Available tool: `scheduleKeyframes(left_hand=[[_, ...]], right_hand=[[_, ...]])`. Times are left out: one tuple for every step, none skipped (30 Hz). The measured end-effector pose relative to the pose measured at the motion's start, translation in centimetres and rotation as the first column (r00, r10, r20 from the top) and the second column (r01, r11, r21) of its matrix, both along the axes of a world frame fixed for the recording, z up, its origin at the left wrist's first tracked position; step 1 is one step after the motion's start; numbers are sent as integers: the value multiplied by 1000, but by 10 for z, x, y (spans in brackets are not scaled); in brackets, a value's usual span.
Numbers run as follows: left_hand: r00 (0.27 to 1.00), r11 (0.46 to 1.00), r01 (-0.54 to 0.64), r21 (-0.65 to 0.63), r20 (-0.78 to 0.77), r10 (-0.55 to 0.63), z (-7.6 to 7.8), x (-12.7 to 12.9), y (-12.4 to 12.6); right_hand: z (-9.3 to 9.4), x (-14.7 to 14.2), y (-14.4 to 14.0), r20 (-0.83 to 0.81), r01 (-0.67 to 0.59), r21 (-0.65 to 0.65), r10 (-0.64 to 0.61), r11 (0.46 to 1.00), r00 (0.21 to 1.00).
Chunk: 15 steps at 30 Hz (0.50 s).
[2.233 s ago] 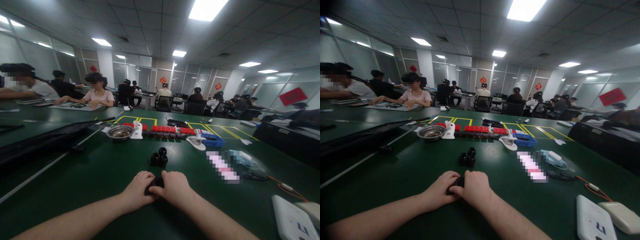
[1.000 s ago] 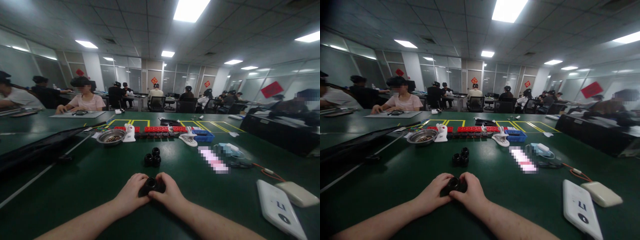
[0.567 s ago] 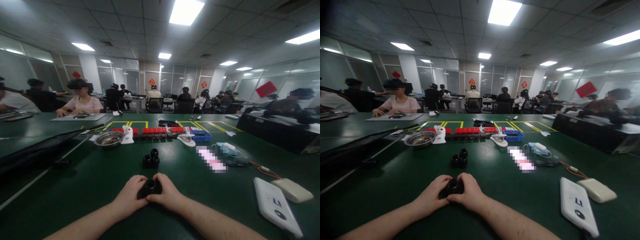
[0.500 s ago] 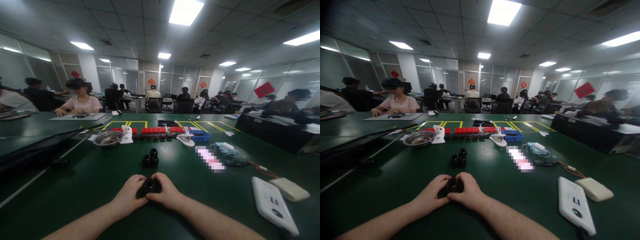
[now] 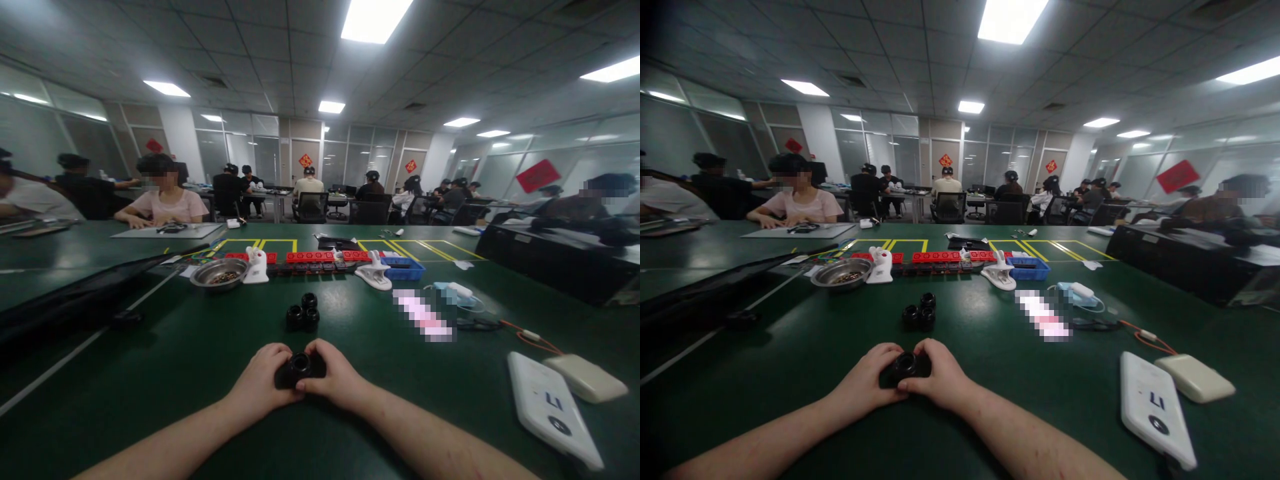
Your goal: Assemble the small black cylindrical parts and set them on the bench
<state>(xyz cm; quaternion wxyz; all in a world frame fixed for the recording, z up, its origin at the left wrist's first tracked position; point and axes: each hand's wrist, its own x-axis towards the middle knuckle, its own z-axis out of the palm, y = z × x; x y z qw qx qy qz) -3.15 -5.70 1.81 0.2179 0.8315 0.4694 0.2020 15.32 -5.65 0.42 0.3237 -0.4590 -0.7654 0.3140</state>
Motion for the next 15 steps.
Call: scheduleKeyframes(left_hand=[[1000, 1000, -1, 11, 7, 1, -1, 0, 1], [1000, 1000, 6, 19, 15, -6, -2, 0, 1], [1000, 1000, 15, 24, 22, -16, -3, -1, 2], [999, 999, 24, 26, 27, -25, -3, -1, 2], [999, 999, 33, 25, 27, -34, -3, -1, 2], [999, 999, 36, 22, 25, -36, -2, -2, 2], [999, 999, 33, 16, 20, -34, -1, -2, 2], [1000, 1000, 28, 9, 14, -28, -1, -2, 2], [1000, 1000, 22, 2, 10, -22, 0, -2, 2], [1000, 1000, 21, -6, 9, -21, 1, -2, 2], [1000, 1000, 27, -11, 10, -27, 2, -2, 2], [999, 999, 36, -14, 12, -36, 2, -3, 2], [999, 999, 43, -16, 14, -42, 2, -3, 3], [999, 999, 47, -21, 13, -47, 2, -3, 3], [999, 999, 49, -23, 10, -49, 2, -3, 3]], right_hand=[[1, 0, 0, -6, -13, 5, 13, 1000, 1000], [2, 1, 1, -11, -32, 5, 32, 999, 999], [2, 1, 1, -18, -56, 1, 56, 998, 998], [3, 2, 1, -27, -79, -8, 79, 997, 997], [3, 2, 1, -40, -98, -21, 97, 995, 995], [3, 3, 1, -56, -108, -35, 106, 994, 993], [3, 2, 1, -73, -109, -47, 105, 993, 992], [2, 2, 0, -88, -96, -54, 91, 994, 992], [2, 1, 0, -93, -74, -58, 68, 996, 993], [2, 1, 0, -83, -46, -58, 41, 997, 996], [2, 0, 0, -65, -17, -50, 14, 999, 998], [3, 0, 1, -47, -3, -39, 1, 999, 999], [4, 1, 1, -37, -15, -25, 14, 1000, 999], [4, 1, 2, -38, -52, -13, 52, 999, 998], [5, 2, 2, -51, -107, -8, 106, 994, 993]])
